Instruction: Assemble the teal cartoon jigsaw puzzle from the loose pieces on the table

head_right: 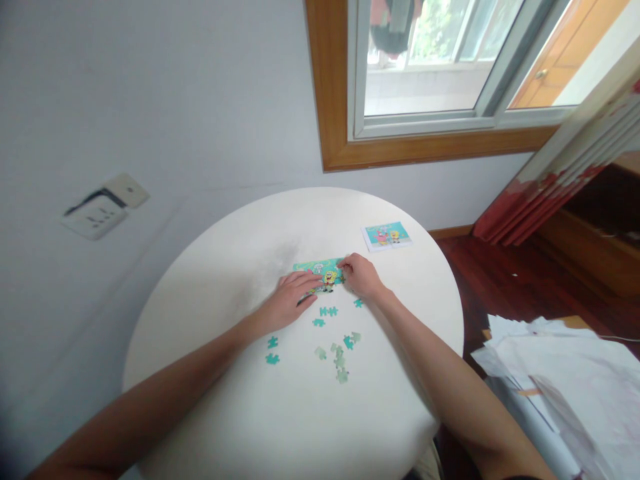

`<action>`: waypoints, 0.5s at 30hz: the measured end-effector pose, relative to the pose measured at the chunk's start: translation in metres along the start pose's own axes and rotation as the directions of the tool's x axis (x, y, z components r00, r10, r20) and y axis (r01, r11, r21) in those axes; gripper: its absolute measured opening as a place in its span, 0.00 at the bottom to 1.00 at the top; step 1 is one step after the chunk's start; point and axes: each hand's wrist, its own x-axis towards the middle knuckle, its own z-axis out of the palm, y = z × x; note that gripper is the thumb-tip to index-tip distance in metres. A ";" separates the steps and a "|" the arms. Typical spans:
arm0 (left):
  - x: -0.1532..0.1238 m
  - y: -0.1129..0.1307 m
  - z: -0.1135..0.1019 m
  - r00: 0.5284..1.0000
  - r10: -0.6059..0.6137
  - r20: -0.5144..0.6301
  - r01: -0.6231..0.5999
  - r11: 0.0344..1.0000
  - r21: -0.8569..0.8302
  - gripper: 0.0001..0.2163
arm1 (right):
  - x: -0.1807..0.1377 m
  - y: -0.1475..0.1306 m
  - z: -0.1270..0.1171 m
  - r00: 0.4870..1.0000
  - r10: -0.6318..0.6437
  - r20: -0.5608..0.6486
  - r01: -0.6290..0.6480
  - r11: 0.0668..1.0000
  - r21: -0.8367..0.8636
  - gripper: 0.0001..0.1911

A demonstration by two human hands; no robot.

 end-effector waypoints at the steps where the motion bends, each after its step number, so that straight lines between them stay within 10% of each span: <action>1: 0.000 0.000 0.000 1.000 0.000 0.002 0.000 1.000 0.000 0.16 | 0.000 0.001 0.001 1.000 0.000 -0.001 0.000 1.000 0.006 0.16; 15: 0.000 0.001 -0.001 1.000 -0.010 0.012 0.011 1.000 -0.018 0.17 | 0.001 0.002 0.000 0.999 -0.008 0.035 -0.006 0.923 0.386 0.05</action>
